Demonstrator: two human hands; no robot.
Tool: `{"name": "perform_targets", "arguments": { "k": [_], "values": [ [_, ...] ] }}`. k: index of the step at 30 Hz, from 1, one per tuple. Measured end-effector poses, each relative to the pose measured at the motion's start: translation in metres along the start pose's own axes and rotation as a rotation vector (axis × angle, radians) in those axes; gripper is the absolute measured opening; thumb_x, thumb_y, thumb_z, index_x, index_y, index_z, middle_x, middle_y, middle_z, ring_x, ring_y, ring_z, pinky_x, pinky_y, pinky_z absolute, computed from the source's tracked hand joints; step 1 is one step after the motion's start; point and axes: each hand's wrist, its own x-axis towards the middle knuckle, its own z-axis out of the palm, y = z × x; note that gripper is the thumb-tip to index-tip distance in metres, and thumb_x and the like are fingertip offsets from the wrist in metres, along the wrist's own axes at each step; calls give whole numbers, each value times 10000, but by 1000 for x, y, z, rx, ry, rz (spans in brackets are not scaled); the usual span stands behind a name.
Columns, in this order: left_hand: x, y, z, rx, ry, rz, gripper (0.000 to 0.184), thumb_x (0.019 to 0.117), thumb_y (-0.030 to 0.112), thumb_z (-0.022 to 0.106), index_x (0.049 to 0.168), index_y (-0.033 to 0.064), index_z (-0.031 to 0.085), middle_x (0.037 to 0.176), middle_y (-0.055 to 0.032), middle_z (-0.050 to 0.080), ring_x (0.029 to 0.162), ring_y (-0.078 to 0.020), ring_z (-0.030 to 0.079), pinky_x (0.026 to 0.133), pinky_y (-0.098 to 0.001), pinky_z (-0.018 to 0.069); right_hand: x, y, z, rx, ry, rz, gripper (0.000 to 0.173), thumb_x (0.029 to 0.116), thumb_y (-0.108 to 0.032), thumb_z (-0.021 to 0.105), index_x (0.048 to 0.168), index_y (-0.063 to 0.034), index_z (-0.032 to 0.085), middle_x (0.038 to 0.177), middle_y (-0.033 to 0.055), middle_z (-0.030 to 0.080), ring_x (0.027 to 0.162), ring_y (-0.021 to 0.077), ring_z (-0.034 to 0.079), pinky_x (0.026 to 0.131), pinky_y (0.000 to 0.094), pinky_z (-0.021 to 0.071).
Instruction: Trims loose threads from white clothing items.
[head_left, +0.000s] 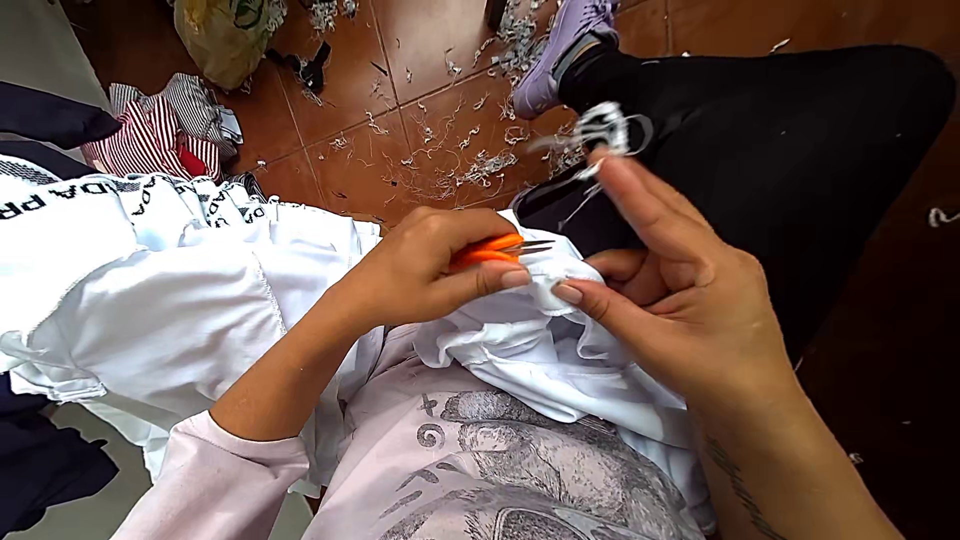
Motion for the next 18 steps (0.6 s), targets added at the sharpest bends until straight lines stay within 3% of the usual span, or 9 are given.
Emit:
{"name": "perform_targets", "arguments": {
  "k": [2,5,6,8,10,11,13,16,18],
  "values": [
    [-4,-3,2,-52,3,-45,419,951,318,690,1129,-61,677,833,-34,649,710,-4,556,628,-171,474,-1,2,1,74,22,25,926,875,39,699,1641,-91,196,1679,13,241,771,-71,649,719,113,579],
    [-6,-1,11,8,111,-7,125,905,71,680,949,-40,716,766,-63,661,680,-37,572,618,-187,468,1,2,2,145,-6,42,1064,873,56,689,1654,-145,-5,1680,-15,268,843,-37,682,764,133,588],
    [-6,2,14,53,173,41,93,892,27,670,924,-44,720,772,-81,669,703,-58,587,647,-199,481,1,2,2,127,-8,58,1034,878,34,694,1651,-139,29,1612,-18,399,862,-23,689,779,137,587],
    [-7,9,17,195,296,154,81,874,4,678,902,-44,737,782,-116,701,748,-128,638,705,-259,519,0,3,0,17,25,34,786,888,-46,718,1566,-35,321,1283,-12,674,889,6,692,806,151,582],
    [-9,16,21,349,384,243,67,883,17,684,878,-17,741,727,-114,675,726,-188,616,686,-314,479,-2,5,1,-181,115,-106,374,907,-105,722,1252,20,651,1005,-15,677,871,8,647,789,151,560],
    [-11,18,22,393,397,266,61,894,30,687,868,1,734,712,-108,661,724,-202,609,689,-327,469,-4,5,1,-278,173,-207,176,912,-89,715,1066,-3,708,966,4,660,890,27,636,788,163,547],
    [-13,18,23,334,369,244,59,881,50,703,864,-1,727,725,-106,673,729,-182,613,692,-307,466,-8,8,4,-407,278,-415,56,900,-34,702,878,-22,651,946,77,663,944,108,653,820,221,543],
    [-12,17,23,-31,272,116,390,868,204,797,1063,-96,645,741,-50,621,673,-26,558,624,-152,472,-14,16,7,-450,302,-596,137,919,-15,689,896,-55,559,1000,63,601,1018,139,643,904,279,569],
    [-8,21,26,-156,259,98,548,858,234,821,1205,-149,637,733,-40,607,656,-5,512,603,-140,439,-15,17,9,-461,296,-667,172,910,10,674,876,-59,521,990,57,553,1005,134,625,923,298,572]
  ]
}}
